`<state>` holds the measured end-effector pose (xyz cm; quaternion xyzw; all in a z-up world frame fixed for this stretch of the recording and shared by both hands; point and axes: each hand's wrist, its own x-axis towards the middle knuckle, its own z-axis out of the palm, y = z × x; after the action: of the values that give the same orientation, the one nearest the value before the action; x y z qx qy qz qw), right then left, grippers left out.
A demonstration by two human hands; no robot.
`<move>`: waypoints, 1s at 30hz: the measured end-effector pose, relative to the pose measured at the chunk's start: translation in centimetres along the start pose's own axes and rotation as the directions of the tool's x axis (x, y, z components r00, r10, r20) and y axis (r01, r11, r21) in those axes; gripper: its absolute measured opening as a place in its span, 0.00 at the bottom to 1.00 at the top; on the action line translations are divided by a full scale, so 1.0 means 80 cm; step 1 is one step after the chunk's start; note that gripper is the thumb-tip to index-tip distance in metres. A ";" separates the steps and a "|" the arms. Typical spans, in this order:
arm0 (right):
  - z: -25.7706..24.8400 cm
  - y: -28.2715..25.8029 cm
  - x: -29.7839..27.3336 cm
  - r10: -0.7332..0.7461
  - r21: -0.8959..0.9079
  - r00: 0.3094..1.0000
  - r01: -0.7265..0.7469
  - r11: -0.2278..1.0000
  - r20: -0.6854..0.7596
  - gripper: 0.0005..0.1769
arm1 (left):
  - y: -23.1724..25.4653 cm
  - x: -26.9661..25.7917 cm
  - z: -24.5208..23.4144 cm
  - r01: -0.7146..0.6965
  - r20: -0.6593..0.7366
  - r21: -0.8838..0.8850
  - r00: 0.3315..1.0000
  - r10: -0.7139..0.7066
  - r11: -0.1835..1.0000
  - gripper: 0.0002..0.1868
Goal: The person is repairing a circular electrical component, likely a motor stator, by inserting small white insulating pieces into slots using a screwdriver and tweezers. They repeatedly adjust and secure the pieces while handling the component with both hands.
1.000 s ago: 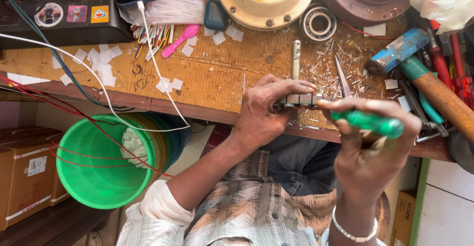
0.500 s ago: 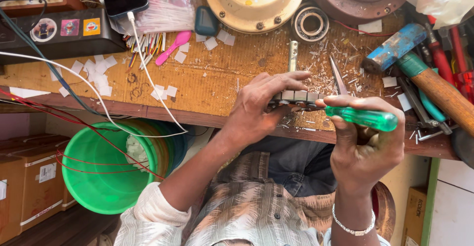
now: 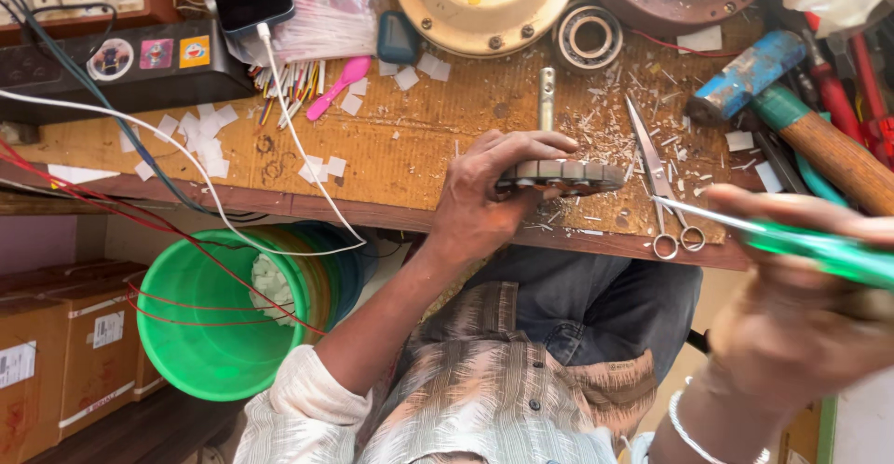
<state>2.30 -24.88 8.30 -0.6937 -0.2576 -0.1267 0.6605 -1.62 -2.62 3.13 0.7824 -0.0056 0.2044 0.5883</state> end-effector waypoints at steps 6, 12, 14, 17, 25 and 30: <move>-0.046 0.026 -0.012 0.144 0.324 0.989 -0.126 0.938 -0.034 0.17 | -0.006 -0.005 0.000 -0.078 0.009 0.052 0.997 0.078 0.996 0.18; -0.021 0.067 -0.024 0.194 0.213 0.980 -0.200 0.956 0.047 0.18 | -0.011 -0.011 -0.005 -0.236 0.122 0.099 0.967 0.224 0.967 0.21; -0.004 0.078 -0.028 0.210 0.151 0.977 -0.215 0.965 0.049 0.17 | -0.012 -0.016 -0.004 -0.163 0.113 0.073 0.982 0.154 0.984 0.22; 0.022 0.089 -0.022 0.179 0.128 0.982 -0.185 0.974 0.055 0.16 | -0.011 -0.014 -0.005 -0.143 0.126 0.057 0.983 0.135 0.988 0.24; 0.082 0.102 0.030 0.278 0.190 0.952 -0.299 0.935 0.131 0.15 | 0.005 -0.021 -0.013 -0.072 0.124 0.059 0.990 0.064 0.996 0.24; 0.090 0.094 0.042 0.382 0.178 0.914 -0.402 0.898 0.135 0.16 | 0.014 -0.022 -0.010 0.024 0.077 0.010 0.997 -0.025 1.000 0.25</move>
<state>7.84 -17.16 2.95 -0.6659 -0.1557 0.0696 0.7263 -3.79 -2.68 3.75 0.7923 -0.0177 0.1668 0.5866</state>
